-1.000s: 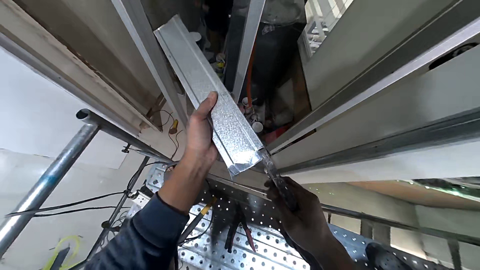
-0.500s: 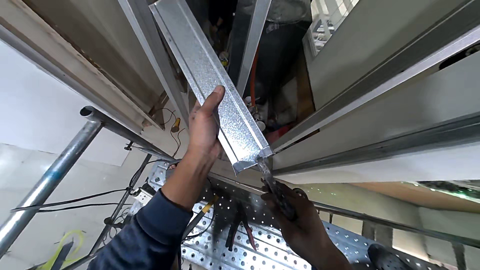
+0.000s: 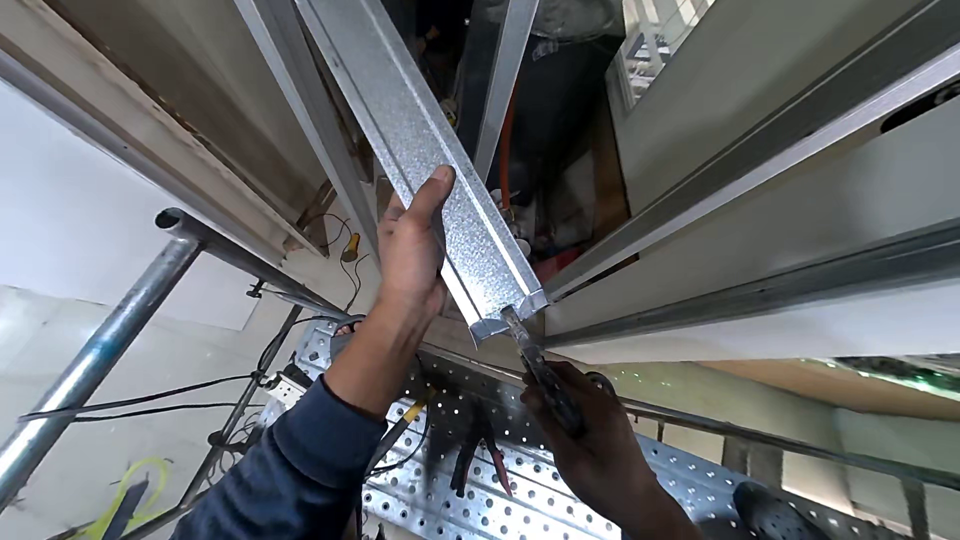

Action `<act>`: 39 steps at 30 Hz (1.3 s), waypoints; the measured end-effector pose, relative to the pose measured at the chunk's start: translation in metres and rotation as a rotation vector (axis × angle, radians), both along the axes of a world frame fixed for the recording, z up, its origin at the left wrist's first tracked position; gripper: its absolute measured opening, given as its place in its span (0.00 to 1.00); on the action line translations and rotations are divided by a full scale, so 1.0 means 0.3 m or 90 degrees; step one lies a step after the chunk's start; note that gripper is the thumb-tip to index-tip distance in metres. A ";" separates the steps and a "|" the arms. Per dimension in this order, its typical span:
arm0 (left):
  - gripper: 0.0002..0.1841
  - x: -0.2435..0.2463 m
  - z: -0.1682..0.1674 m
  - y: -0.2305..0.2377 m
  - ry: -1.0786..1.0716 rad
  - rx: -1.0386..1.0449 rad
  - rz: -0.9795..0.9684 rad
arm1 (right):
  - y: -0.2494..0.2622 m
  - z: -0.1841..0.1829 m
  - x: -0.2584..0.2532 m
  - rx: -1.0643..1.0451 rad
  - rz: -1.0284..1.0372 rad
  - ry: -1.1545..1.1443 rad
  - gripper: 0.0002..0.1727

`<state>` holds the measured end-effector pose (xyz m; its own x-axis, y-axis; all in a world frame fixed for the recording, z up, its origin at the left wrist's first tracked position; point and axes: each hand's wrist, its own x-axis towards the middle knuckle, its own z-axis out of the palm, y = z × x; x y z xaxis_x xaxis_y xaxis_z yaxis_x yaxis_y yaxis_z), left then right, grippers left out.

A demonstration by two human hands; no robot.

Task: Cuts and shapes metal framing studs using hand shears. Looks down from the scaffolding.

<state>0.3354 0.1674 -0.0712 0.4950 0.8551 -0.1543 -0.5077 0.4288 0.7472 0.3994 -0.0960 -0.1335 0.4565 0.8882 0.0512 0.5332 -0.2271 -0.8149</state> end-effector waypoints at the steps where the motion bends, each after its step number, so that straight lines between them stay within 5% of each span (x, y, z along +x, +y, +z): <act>1: 0.20 0.000 0.000 0.000 -0.004 0.002 -0.001 | -0.001 0.000 0.000 -0.001 -0.002 -0.005 0.16; 18: 0.21 0.006 0.012 -0.004 -0.036 -0.009 -0.003 | 0.001 -0.029 -0.006 0.076 -0.032 -0.073 0.18; 29: 0.20 0.003 0.034 -0.141 -0.114 -0.240 -0.234 | 0.005 -0.023 0.123 0.263 0.066 -0.293 0.16; 34: 0.22 0.021 0.013 -0.220 -0.087 -0.328 -0.313 | 0.015 -0.069 0.166 0.344 0.064 -0.275 0.13; 37: 0.21 0.035 -0.004 -0.206 -0.013 -0.346 -0.241 | 0.014 -0.050 0.166 0.273 0.049 -0.229 0.13; 39: 0.23 0.036 -0.113 -0.175 -0.061 -0.310 -0.226 | 0.009 -0.027 0.153 0.182 0.057 -0.192 0.15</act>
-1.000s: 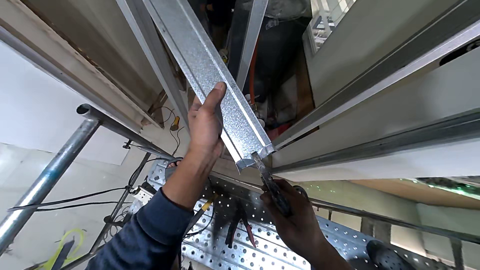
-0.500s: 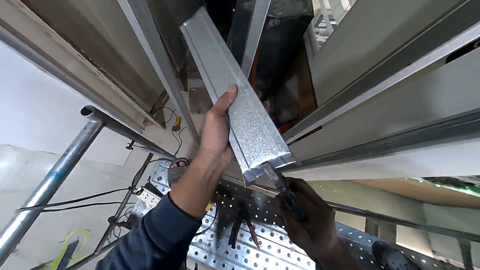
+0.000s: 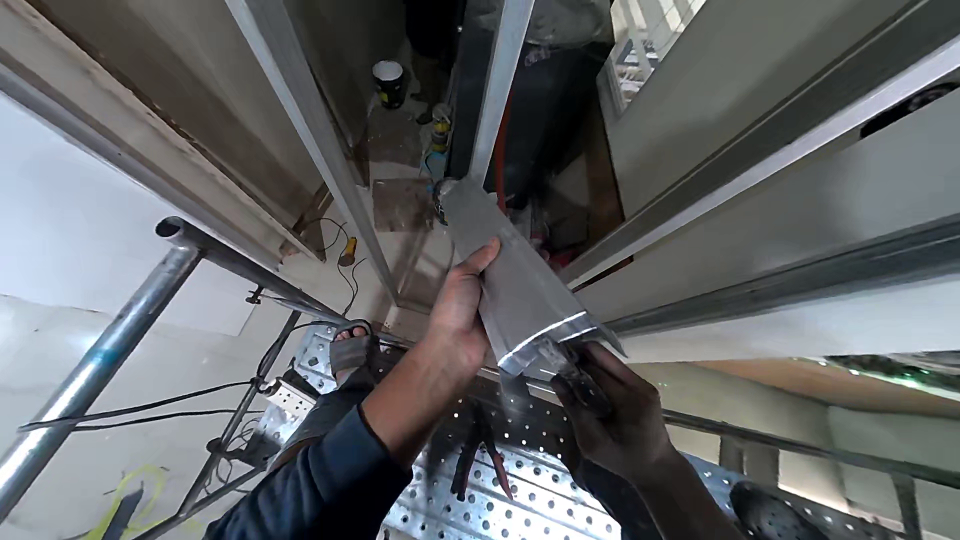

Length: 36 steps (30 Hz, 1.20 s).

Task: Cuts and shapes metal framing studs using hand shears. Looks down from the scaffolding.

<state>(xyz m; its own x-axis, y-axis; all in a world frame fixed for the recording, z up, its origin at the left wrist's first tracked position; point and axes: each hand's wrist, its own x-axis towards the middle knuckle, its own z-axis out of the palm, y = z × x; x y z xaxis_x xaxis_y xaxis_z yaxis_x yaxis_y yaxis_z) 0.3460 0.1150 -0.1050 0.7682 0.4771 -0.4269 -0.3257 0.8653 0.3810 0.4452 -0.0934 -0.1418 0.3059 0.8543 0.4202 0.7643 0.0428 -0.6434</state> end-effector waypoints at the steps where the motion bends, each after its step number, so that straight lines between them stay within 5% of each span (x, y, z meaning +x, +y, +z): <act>1: 0.25 -0.001 -0.097 0.023 -0.088 0.030 -0.019 | -0.008 0.006 -0.005 -0.044 0.008 0.015 0.17; 2: 0.27 0.000 -0.143 0.039 -0.120 0.049 -0.028 | -0.014 0.010 -0.009 -0.079 0.020 0.024 0.18; 6: 0.21 0.008 0.051 0.038 0.129 0.005 0.023 | -0.021 0.007 -0.026 -0.128 0.054 0.016 0.18; 17: 0.20 -0.003 0.097 -0.049 0.123 -0.071 0.034 | 0.012 -0.132 -0.027 0.046 -0.017 -0.054 0.17; 36: 0.20 -0.023 0.051 0.053 0.165 -0.008 0.077 | 0.015 -0.084 -0.046 -0.096 -0.021 0.142 0.15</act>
